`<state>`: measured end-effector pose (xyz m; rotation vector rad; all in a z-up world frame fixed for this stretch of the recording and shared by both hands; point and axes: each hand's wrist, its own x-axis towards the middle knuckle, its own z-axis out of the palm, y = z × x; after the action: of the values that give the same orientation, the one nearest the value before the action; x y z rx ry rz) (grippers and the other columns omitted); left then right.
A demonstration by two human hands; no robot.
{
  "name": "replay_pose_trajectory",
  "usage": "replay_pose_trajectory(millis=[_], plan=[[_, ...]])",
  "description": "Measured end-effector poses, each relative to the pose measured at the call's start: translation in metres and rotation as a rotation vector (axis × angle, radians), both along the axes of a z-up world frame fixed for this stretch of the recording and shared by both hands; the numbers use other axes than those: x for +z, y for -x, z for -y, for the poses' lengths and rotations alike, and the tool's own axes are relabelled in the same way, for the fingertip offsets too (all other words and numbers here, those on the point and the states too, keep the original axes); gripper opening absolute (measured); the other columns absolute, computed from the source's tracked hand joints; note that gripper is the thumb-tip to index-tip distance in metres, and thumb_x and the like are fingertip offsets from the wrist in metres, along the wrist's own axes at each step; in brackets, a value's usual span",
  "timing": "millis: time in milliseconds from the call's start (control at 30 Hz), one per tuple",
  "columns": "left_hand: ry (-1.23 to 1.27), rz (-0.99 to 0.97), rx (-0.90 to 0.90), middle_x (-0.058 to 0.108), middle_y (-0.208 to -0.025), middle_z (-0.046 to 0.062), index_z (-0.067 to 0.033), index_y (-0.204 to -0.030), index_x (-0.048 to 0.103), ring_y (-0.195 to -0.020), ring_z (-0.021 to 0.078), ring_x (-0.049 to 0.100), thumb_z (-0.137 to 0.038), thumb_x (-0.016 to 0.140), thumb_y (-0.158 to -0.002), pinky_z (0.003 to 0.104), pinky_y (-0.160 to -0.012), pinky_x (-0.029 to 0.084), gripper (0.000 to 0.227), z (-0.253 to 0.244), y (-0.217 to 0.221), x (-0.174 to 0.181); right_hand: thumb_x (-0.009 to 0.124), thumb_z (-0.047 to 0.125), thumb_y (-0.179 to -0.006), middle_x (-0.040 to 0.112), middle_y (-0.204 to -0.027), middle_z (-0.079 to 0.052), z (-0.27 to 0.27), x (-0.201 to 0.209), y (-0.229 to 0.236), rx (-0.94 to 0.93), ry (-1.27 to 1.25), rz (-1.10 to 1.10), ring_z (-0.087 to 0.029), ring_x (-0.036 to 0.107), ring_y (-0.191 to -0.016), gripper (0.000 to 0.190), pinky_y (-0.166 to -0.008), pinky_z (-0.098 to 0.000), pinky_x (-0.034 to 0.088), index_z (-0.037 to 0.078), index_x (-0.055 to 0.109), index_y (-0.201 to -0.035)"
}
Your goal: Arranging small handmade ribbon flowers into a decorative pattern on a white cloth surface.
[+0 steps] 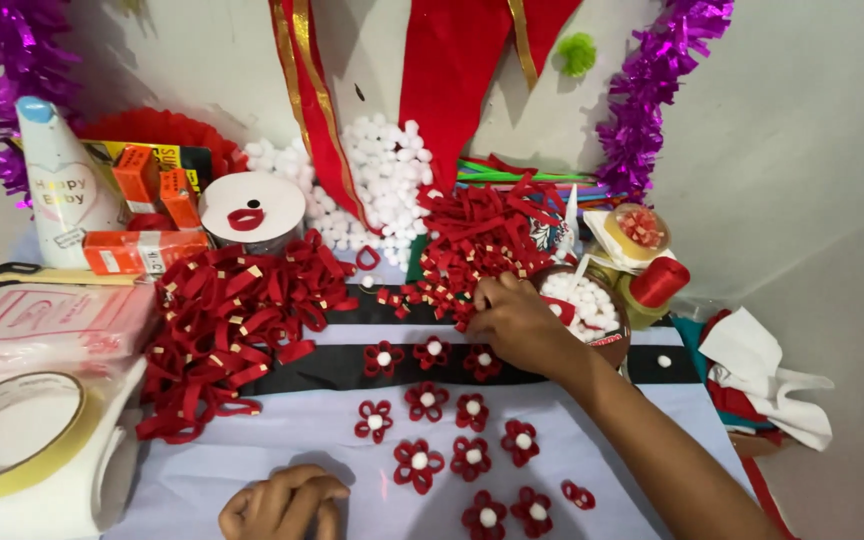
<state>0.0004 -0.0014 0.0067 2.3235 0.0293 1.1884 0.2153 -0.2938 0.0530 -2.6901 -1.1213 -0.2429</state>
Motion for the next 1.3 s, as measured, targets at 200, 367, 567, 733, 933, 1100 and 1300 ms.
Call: replay_pose_trajectory(millis=[200,367,567,733,933,1100,1300], plan=[[-0.026,0.054,-0.016,0.062,-0.073,-0.013,-0.0279,-0.062,0.057,-0.059,0.0055,0.050,-0.006,0.052,-0.075,0.029,-0.090,0.027,0.026,0.000,-0.002,0.001,0.061,0.004,-0.087,0.049,-0.095,-0.008,0.002,-0.004,-0.019,-0.167,0.077,0.218,-0.033,0.048,-0.090,0.034,-0.072,-0.0495,0.044,0.015,0.080,-0.114],[0.031,-0.020,-0.014,0.063,-0.074,-0.014,-0.0273,-0.061,0.060,-0.061,0.0050,0.053,-0.008,0.054,-0.074,0.030,-0.091,0.027,0.024,0.001,0.000,0.002,0.057,0.009,-0.096,0.056,-0.096,-0.003,0.002,0.020,-0.008,-0.195,-0.072,0.003,-0.027,0.047,-0.094,0.027,-0.083,-0.0419,0.040,0.016,0.080,-0.108],[0.078,-0.024,0.009,0.064,-0.074,-0.014,-0.0279,-0.060,0.061,-0.062,0.0031,0.054,-0.007,0.054,-0.072,0.030,-0.090,0.028,0.025,0.005,0.001,0.004,0.055,0.004,-0.096,0.049,-0.088,-0.002,0.007,-0.002,-0.010,-0.111,-0.013,-0.039,-0.026,0.046,-0.089,0.031,-0.076,-0.0419,0.041,0.019,0.082,-0.096],[0.065,-0.036,0.011,0.063,-0.077,-0.015,-0.0293,-0.063,0.062,-0.064,0.0046,0.054,-0.008,0.055,-0.074,0.031,-0.091,0.027,0.025,0.004,0.002,-0.002,0.054,0.014,-0.097,0.056,-0.103,-0.006,0.002,0.019,-0.009,-0.228,-0.052,-0.078,-0.028,0.048,-0.102,0.029,-0.089,-0.0412,0.041,0.014,0.073,-0.120],[0.053,0.000,-0.026,0.063,-0.077,-0.013,-0.0282,-0.064,0.061,-0.063,0.0043,0.054,-0.004,0.057,-0.074,0.030,-0.090,0.027,0.027,0.002,0.002,0.008,0.055,0.017,-0.098,0.056,-0.104,-0.007,0.001,0.016,-0.014,-0.259,-0.031,-0.074,-0.030,0.049,-0.106,0.027,-0.091,-0.0430,0.043,0.014,0.073,-0.119],[0.088,-0.052,-0.023,0.064,-0.077,-0.013,-0.0279,-0.062,0.062,-0.064,0.0061,0.054,-0.002,0.057,-0.074,0.031,-0.090,0.028,0.029,0.004,0.007,0.015,0.056,0.012,-0.097,0.054,-0.094,-0.005,-0.005,0.011,-0.020,-0.228,-0.004,-0.011,-0.027,0.048,-0.093,0.027,-0.084,-0.0426,0.043,0.014,0.076,-0.116],[0.126,-0.119,-0.077,0.067,-0.080,-0.012,-0.0265,-0.064,0.065,-0.071,0.0049,0.060,-0.005,0.057,-0.076,0.031,-0.091,0.028,0.025,0.001,0.011,0.018,0.063,0.014,-0.091,0.052,-0.098,-0.008,-0.007,-0.009,-0.031,-0.187,0.181,0.236,-0.033,0.050,-0.094,0.028,-0.071,-0.0495,0.044,0.020,0.077,-0.115]])
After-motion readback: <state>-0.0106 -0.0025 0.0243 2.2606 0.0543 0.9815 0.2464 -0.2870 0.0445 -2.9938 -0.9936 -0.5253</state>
